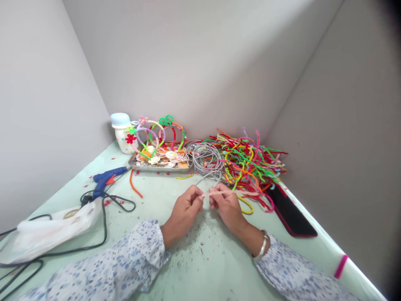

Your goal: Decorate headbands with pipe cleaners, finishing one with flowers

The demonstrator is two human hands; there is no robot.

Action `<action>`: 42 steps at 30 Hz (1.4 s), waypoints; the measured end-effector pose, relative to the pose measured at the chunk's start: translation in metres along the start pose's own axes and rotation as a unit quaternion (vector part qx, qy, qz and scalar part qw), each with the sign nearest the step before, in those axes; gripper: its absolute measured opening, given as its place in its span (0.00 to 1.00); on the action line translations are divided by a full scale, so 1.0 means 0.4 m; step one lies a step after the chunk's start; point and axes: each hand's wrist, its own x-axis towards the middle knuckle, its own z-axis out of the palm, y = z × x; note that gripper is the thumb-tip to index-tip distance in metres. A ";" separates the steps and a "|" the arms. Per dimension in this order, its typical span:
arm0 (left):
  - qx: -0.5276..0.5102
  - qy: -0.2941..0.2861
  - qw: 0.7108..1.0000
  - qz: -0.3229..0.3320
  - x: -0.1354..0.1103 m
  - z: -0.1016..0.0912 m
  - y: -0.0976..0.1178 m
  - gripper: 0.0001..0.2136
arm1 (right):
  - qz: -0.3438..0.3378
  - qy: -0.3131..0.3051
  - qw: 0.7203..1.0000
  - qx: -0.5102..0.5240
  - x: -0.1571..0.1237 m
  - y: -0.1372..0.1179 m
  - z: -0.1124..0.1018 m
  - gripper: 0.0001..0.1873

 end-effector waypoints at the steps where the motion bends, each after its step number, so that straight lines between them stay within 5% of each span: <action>1: -0.020 -0.004 1.000 -0.003 0.000 0.001 0.000 0.05 | -0.005 -0.002 1.000 0.001 0.001 0.001 -0.001 0.14; 15: -0.108 -0.031 0.989 -0.099 0.019 0.004 -0.005 0.10 | 0.007 -0.033 0.999 -0.010 0.000 0.004 -0.001 0.14; 42: -0.006 -0.014 1.000 -0.025 0.007 0.007 -0.015 0.16 | 0.004 -0.016 0.998 -0.062 0.004 0.008 -0.006 0.16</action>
